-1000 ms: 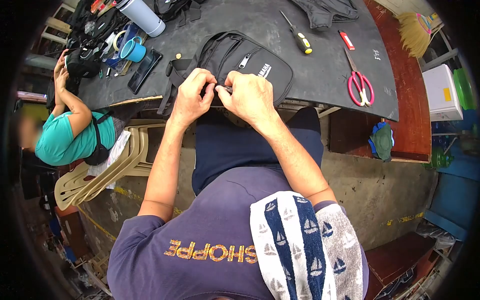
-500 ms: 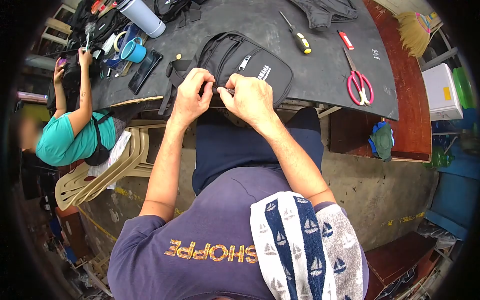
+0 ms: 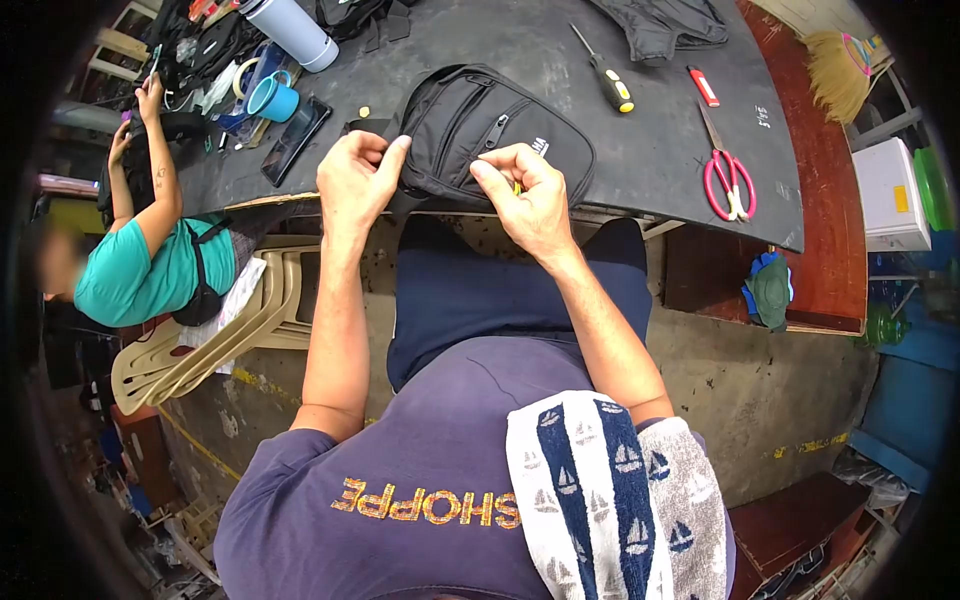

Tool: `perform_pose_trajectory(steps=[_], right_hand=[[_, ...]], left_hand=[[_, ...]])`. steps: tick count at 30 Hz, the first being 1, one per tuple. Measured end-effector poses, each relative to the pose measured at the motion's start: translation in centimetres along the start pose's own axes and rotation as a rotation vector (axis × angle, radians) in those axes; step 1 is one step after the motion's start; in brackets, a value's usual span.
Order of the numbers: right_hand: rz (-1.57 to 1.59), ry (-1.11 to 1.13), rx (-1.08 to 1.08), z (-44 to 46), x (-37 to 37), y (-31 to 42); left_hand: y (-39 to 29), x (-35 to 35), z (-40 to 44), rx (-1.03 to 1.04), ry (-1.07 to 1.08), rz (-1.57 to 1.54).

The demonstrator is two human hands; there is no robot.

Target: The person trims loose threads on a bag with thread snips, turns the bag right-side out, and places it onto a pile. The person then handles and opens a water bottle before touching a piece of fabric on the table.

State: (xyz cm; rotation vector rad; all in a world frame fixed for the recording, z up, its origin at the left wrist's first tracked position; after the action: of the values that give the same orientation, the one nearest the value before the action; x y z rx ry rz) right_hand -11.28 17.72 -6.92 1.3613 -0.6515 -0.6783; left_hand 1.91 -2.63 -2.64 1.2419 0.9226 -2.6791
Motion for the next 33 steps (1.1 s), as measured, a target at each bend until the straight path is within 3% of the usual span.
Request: perform_pose_trajectory(steps=[5, 9, 12, 13, 16, 17, 20, 25, 29, 32, 33], right_hand=[[0.019, -0.007, -0.012, 0.0, 0.0, -0.1], [-0.063, -0.005, -0.051, -0.4, 0.2, 0.6], [-0.089, 0.012, -0.043, -0.3, 0.3, 0.2], [-0.088, 0.014, -0.043, -0.4, 0.4, 0.1], [-0.065, 0.012, -0.072, -0.4, 0.6, 0.1], [-0.067, 0.01, -0.076, -0.4, 0.4, 0.3], [-0.141, 0.103, -0.011, -0.7, 0.1, 0.6], [-0.167, 0.125, -0.004, -0.6, 0.0, 0.3], [-0.139, 0.116, -0.053, -0.7, -0.1, 0.2], [-0.113, 0.128, -0.072, -0.9, -0.1, 0.0], [-0.112, 0.133, -0.072, -1.0, -0.1, 0.0]], left_hand=[[-0.2, 1.4, -0.2, -0.033, 0.021, -0.092], [0.5, 2.0, -0.4, -0.191, -0.04, -0.206], [0.9, 2.1, -0.6, -0.343, -0.085, -0.692], [0.7, 1.9, -0.8, -0.344, -0.087, -0.691], [-0.7, 1.5, -1.5, -0.284, -0.084, -0.304], [-1.0, 1.5, -1.3, -0.281, -0.086, -0.306], [-1.6, 1.3, -0.8, -0.059, -0.055, -0.008], [-1.5, 2.9, 2.4, 0.142, -0.195, 0.193], [0.0, 4.2, 4.4, -0.061, -0.053, 0.032], [0.3, 3.4, 4.5, -0.241, -0.065, -0.482], [0.0, 3.2, 4.1, -0.243, -0.068, -0.479]])
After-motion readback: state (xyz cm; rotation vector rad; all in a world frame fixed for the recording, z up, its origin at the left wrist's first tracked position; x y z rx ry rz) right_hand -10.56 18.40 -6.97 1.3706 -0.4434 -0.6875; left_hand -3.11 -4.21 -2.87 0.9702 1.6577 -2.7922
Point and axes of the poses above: each hand's wrist, its own z-axis towards the middle knuckle, its own x-axis out of the palm, y = z × x, the point moved 1 cm from there along z, towards the middle knuckle, and after that the axes turned 8 degrees about x, right-handed, at the moved point
